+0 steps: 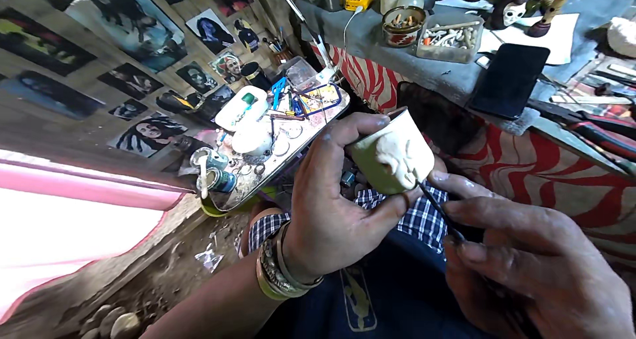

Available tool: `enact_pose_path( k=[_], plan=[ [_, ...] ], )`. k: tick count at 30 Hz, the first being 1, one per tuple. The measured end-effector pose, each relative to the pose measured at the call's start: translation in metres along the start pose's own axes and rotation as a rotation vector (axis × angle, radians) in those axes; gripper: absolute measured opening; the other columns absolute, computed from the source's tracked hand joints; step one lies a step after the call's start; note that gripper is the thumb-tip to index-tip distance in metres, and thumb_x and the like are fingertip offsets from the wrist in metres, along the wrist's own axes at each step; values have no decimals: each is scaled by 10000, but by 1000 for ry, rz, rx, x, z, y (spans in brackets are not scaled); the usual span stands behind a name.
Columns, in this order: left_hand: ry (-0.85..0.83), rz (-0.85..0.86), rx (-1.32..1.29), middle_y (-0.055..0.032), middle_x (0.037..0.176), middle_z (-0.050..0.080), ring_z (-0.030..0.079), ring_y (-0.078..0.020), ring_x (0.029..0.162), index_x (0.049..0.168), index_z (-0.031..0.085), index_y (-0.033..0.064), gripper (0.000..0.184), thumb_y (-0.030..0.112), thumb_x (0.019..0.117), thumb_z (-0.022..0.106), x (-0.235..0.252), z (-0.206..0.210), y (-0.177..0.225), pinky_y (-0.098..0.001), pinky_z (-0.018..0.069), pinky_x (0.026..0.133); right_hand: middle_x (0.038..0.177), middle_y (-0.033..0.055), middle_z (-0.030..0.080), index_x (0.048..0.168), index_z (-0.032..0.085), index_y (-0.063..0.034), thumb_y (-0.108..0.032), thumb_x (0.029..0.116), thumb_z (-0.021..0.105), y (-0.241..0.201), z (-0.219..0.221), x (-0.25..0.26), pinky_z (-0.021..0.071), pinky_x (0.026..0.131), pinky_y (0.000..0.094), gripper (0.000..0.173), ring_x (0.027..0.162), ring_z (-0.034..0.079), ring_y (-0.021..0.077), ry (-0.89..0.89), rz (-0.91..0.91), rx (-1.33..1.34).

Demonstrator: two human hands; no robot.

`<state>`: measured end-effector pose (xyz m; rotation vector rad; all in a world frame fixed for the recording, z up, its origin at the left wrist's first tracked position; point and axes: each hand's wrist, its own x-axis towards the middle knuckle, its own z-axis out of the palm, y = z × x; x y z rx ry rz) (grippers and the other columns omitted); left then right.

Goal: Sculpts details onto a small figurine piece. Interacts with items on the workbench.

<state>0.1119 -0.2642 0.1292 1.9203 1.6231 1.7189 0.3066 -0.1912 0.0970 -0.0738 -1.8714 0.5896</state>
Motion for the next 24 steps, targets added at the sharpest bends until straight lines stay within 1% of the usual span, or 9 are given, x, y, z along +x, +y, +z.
enact_pose_path(
  k=[6,9,11,13,15,18,20,22,24],
  plan=[
    [-2,0,0,-41,1261,621,640,-142,1138,1348,521,78,684,165,765,868,0,-1,0,-330,586,964,1090,99,708,932,574,-70,-47,928,683,-2,-2,2,619,1007,441,112,1179,691,279,-21,5,-11],
    [-10,2,-4,-39,1254,619,640,-133,1130,1345,522,76,682,149,758,861,0,-1,0,-315,588,953,1106,86,703,936,579,-82,-58,929,689,-2,-3,2,619,1006,440,113,1181,688,270,-21,10,16],
    [-9,5,-3,-44,1250,623,646,-136,1121,1338,525,70,679,153,762,874,1,-1,1,-317,592,948,1132,73,695,962,592,-87,-79,930,691,-2,-8,2,617,1013,443,104,1193,682,265,-27,23,83],
    [-3,5,-1,-42,1243,625,648,-136,1114,1338,528,68,683,162,763,883,1,0,2,-316,595,945,1146,56,692,1023,603,-94,-97,944,679,-1,-12,3,618,1010,454,110,1194,682,255,-27,34,143],
    [24,1,-9,-38,1227,628,658,-140,1089,1336,525,76,688,166,763,894,-1,3,3,-317,610,915,1141,52,705,1049,610,-98,-117,963,656,-1,-14,3,620,1000,458,100,1184,689,255,-14,38,154],
    [65,-31,-31,-9,1202,628,663,-124,1069,1346,489,110,741,161,739,910,-1,7,3,-303,615,892,1161,43,710,1052,613,-106,-109,951,672,0,-13,4,608,1022,465,116,1185,691,252,19,35,156],
    [65,-52,-44,-20,1186,653,680,-138,1063,1364,466,96,796,155,717,926,0,7,4,-312,622,881,1158,38,705,1034,597,-107,-90,942,688,0,-12,5,606,1028,467,130,1189,688,250,22,26,124],
    [50,-64,-30,-23,1163,656,681,-128,1041,1330,509,74,743,175,722,923,1,7,5,-303,625,869,1146,56,710,1016,595,-93,-57,932,701,-1,-10,5,610,1024,476,140,1205,683,276,20,8,98],
    [51,-75,13,-4,1103,655,679,-91,987,1246,539,77,653,221,732,914,0,7,6,-272,623,835,1125,74,705,988,593,-83,-38,920,702,-2,-7,5,616,1015,481,136,1199,685,291,30,-15,87]
  ],
)
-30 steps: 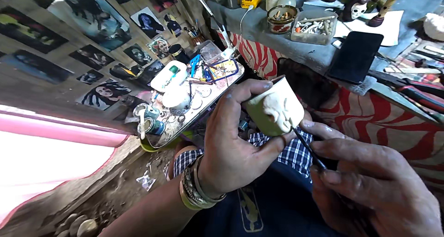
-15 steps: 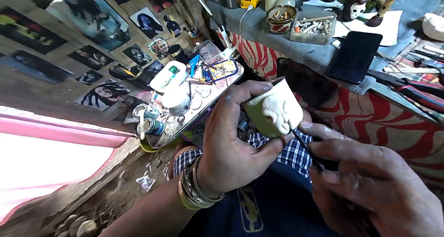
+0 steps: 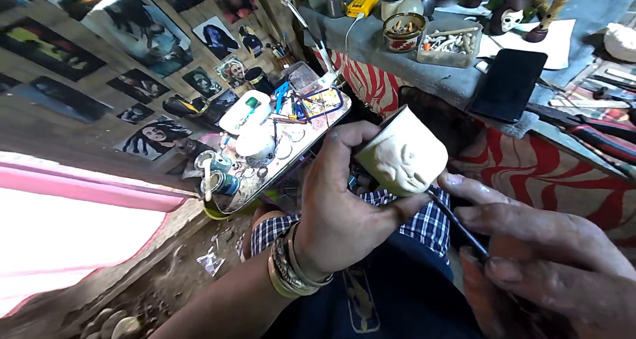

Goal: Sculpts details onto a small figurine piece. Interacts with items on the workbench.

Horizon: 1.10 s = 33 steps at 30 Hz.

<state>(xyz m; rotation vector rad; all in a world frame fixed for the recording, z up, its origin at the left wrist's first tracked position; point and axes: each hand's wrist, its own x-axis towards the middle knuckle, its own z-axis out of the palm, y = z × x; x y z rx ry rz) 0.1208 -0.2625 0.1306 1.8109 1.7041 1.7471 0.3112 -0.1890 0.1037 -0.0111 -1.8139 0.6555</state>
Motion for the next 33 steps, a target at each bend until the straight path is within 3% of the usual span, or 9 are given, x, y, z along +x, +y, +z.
enact_pose_path(
  k=[3,9,33],
  plan=[
    [17,-6,50,3,1034,666,685,-66,941,1178,543,73,579,231,747,897,-2,1,1,-250,623,799,1121,76,690,967,582,-83,-35,916,695,2,4,0,616,1016,476,133,1195,682,282,4,-18,-15],
    [-10,-11,39,18,979,666,690,-41,884,1156,509,90,535,213,773,862,-3,0,2,-224,627,746,1085,82,714,963,598,-78,-36,918,700,2,6,0,618,1009,486,119,1185,691,301,6,-21,-26],
    [-35,17,67,1,1011,668,688,-56,933,1175,504,78,551,209,777,861,-6,0,3,-241,621,804,1115,106,714,955,608,-55,-25,924,689,2,2,-1,613,1015,475,92,1187,689,309,-39,-56,-52]
  ],
)
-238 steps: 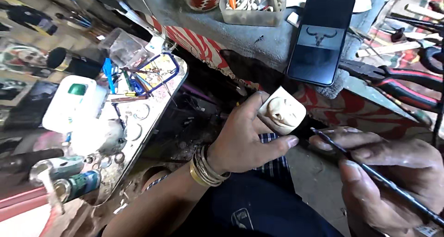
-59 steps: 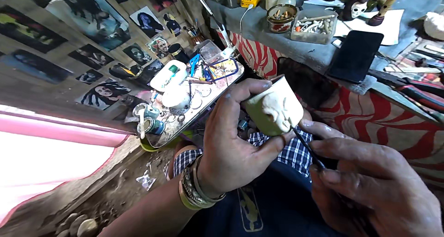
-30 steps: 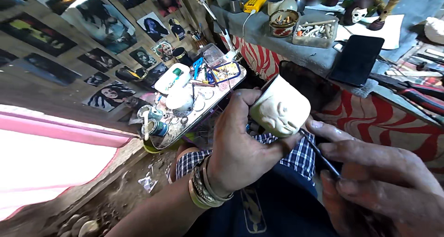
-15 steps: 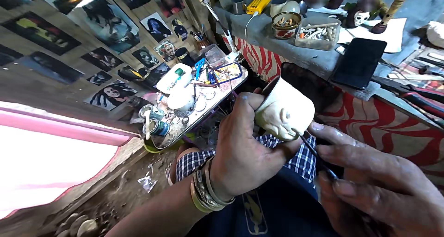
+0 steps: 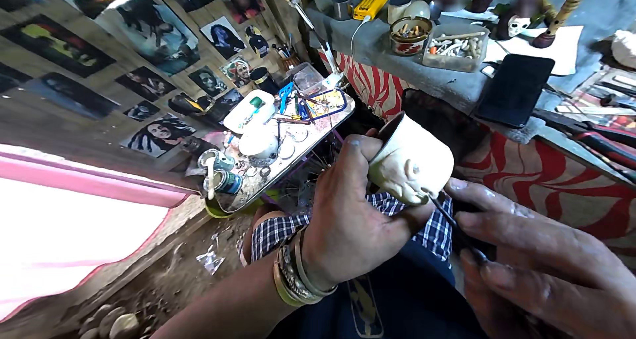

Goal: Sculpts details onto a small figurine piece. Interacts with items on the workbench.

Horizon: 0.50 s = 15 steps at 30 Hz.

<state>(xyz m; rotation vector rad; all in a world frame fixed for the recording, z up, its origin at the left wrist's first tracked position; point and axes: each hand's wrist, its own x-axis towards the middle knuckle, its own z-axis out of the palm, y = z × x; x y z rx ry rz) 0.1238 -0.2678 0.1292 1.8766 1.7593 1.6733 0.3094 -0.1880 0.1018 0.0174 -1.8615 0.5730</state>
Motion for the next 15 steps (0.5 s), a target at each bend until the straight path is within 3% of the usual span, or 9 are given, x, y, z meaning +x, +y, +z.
enact_pose_path(
  k=[15],
  plan=[
    [-1,26,34,-13,1022,661,677,-54,943,1184,512,60,556,228,783,859,-1,-1,1,-235,612,811,1111,106,723,956,611,-58,-24,927,691,-1,-3,0,615,1014,464,91,1195,687,315,-24,-2,-16]
  ],
)
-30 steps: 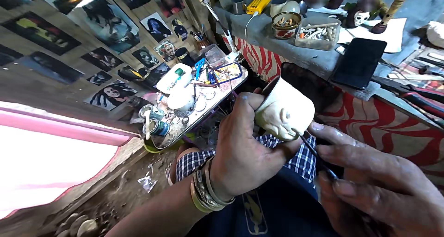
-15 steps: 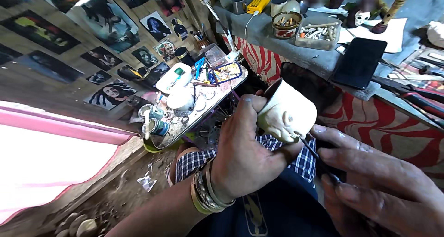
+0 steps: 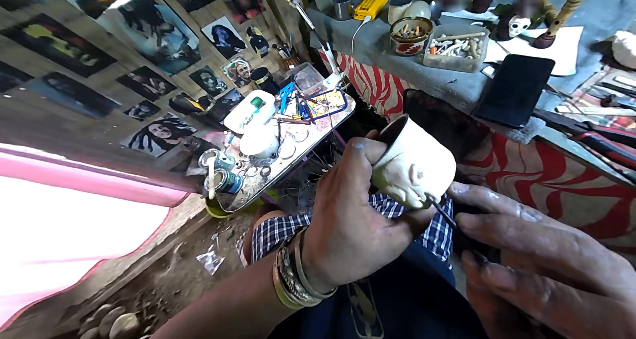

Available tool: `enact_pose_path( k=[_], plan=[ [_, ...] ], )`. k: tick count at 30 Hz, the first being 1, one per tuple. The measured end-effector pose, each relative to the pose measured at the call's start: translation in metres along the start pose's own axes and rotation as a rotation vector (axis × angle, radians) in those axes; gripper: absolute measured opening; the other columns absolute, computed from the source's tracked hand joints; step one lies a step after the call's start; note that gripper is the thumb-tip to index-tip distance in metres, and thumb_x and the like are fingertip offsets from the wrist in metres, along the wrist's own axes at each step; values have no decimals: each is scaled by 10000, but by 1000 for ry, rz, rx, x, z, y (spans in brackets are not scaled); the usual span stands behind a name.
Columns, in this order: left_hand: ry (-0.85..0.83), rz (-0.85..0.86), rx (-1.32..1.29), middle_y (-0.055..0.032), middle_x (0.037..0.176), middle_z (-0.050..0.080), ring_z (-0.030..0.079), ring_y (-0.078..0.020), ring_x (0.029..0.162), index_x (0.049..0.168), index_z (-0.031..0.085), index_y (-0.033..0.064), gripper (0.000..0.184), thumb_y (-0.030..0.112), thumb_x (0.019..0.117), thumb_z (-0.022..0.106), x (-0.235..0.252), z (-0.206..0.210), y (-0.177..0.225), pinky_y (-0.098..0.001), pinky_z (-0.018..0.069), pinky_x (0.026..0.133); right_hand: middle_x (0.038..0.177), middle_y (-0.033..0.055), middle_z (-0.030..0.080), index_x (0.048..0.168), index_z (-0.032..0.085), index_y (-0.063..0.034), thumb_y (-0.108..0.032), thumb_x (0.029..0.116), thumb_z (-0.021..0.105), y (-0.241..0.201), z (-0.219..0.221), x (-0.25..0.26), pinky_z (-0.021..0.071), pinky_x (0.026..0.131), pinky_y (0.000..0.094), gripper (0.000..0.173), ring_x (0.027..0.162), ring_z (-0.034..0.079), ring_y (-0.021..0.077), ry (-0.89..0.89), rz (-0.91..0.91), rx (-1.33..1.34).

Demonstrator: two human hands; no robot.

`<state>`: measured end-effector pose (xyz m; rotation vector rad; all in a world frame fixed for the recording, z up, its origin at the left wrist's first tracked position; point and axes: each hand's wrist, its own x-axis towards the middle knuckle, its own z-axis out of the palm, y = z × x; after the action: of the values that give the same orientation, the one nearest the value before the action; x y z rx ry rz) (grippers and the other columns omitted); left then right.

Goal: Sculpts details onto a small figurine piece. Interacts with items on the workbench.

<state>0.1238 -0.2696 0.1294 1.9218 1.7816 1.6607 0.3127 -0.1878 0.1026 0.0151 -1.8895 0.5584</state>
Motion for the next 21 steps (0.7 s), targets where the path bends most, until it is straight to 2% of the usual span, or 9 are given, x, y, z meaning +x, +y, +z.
enact_pose_path(
  k=[6,11,21],
  plan=[
    [-1,9,-3,-14,1030,657,673,-52,954,1192,506,61,558,236,791,851,-2,0,-1,-234,608,820,1156,115,711,978,609,-50,-20,932,678,-2,2,0,611,1018,449,88,1213,679,310,-8,-8,-40],
    [1,-6,-13,-23,1033,659,678,-57,956,1197,514,47,559,261,806,851,-4,0,-1,-237,612,827,1140,122,722,976,635,-44,-21,920,705,-1,-2,-1,612,1014,490,92,1208,680,337,-16,-6,40],
    [1,7,4,-12,1027,658,671,-50,955,1189,519,65,542,251,797,843,-3,-1,-3,-235,606,824,1122,119,724,959,617,-47,-10,919,688,-2,1,1,612,1015,453,89,1198,685,317,-24,-8,-32]
  ],
)
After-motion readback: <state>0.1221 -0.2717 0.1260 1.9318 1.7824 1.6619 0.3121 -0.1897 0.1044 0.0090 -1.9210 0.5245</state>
